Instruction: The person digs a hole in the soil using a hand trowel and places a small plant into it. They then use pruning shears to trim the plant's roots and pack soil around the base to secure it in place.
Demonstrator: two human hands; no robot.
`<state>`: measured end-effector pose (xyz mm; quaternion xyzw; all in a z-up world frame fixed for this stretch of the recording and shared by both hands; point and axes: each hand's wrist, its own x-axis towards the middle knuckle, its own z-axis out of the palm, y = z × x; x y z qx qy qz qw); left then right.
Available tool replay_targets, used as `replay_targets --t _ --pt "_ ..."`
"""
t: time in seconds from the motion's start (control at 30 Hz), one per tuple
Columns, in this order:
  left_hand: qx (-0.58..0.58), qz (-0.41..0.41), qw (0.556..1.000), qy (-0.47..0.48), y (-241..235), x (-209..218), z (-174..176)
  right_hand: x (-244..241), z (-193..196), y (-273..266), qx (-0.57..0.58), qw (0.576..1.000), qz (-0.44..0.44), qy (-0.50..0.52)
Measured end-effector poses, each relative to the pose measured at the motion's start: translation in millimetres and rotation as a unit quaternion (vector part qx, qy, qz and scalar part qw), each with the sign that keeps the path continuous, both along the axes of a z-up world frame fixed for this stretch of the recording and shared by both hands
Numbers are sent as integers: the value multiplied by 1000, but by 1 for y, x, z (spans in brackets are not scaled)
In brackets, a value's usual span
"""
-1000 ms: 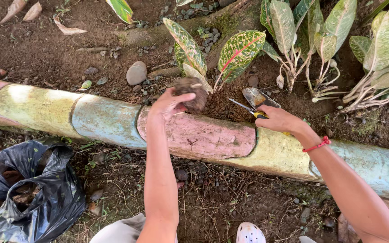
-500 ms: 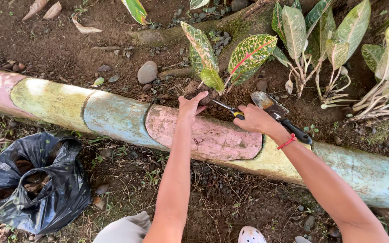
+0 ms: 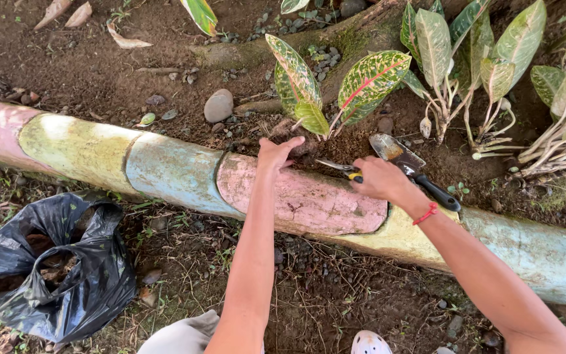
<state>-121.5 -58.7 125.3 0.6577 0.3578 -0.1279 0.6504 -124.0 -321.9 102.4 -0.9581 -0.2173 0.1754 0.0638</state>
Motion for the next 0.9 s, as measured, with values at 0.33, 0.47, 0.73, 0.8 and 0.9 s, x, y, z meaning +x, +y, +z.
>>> replay_targets --t 0.33,0.47,0.73,0.8,0.9 --pt "85 -27 994 -66 -5 1 -12 -12 19 15 -1 998 -32 -55" --pt "166 -83 979 -80 -2 11 -28 -20 10 14 -11 992 16 -122" --pt "142 -102 982 -66 -1 25 -37 -13 0 -2 -11 999 -48 14" --pt "121 -101 986 -59 0 24 -38 -10 7 -8 -26 998 -49 13" --pt "148 -94 983 -49 5 23 -34 -13 19 -20 -21 997 -27 -75"
